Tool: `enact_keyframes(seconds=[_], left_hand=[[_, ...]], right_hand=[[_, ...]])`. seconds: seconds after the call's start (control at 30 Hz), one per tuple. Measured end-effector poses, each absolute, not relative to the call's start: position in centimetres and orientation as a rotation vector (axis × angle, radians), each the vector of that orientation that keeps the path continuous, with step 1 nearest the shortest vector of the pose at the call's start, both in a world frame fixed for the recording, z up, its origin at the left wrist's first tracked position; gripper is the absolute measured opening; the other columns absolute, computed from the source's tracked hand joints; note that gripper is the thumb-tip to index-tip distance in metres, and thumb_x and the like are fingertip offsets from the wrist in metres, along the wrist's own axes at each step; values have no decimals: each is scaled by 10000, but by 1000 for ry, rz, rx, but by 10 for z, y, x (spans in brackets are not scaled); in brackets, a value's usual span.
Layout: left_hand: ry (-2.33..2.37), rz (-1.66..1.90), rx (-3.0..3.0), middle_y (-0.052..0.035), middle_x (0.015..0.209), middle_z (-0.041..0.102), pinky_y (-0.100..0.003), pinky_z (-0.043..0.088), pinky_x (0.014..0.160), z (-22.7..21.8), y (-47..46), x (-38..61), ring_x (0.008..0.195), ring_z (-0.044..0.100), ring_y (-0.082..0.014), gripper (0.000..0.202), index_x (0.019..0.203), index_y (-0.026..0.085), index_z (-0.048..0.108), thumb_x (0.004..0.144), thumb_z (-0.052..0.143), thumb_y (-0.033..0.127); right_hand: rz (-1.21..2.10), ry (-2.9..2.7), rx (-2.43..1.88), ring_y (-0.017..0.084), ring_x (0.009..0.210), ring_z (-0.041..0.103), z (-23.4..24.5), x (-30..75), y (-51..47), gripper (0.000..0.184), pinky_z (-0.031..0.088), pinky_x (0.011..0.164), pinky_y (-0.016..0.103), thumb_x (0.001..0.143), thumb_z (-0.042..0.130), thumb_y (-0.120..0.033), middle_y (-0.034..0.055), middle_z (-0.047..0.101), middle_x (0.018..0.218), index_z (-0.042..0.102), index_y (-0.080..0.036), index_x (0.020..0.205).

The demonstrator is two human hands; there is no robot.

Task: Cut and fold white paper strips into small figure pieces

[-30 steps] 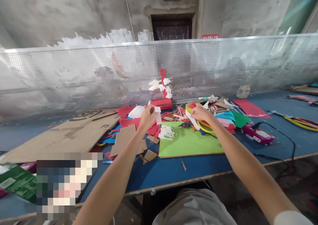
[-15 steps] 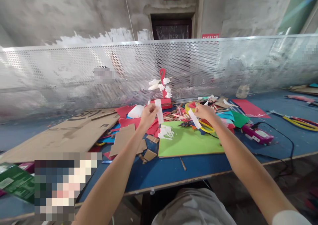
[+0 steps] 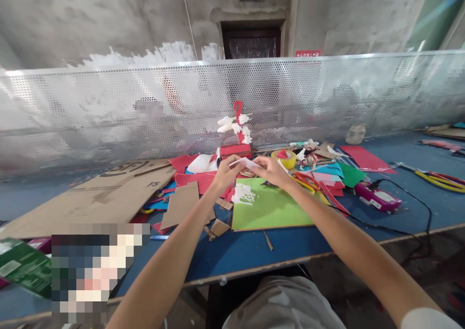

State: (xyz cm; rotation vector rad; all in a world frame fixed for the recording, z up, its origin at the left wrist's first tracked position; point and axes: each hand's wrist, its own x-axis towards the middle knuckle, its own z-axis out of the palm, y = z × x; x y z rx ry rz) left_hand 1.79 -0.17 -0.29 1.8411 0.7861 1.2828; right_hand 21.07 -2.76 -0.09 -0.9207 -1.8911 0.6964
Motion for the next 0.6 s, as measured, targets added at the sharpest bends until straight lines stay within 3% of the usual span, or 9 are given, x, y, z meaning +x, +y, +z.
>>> enact_keyframes(seconds=[0.2, 0.4, 0.6], left_hand=[[894, 1310, 1972, -36, 730, 648, -269, 488, 650, -3, 6, 13, 659, 583, -145, 225, 853, 138, 631, 832, 577, 356], [922, 1182, 2152, -55, 888, 690, -262, 481, 675, 5, -2, 10, 735, 614, -161, 369, 1078, 147, 627, 783, 631, 370], [933, 1056, 2279, -52, 864, 689, -266, 456, 653, 4, 3, 6, 700, 601, -157, 290, 1033, 153, 666, 775, 611, 276]], right_hand=[[763, -1827, -974, 175, 671, 644, -9, 219, -16, 242, 517, 620, 294, 865, 550, -411, 61, 708, 811, 654, -196, 906], [739, -1962, -1014, 183, 654, 650, -9, 220, -17, 282, 505, 577, 291, 835, 591, -441, 69, 716, 804, 680, -189, 924], [670, -1970, -1026, 168, 637, 636, -9, 222, -17, 227, 491, 546, 270, 834, 581, -388, 65, 701, 781, 668, -188, 897]])
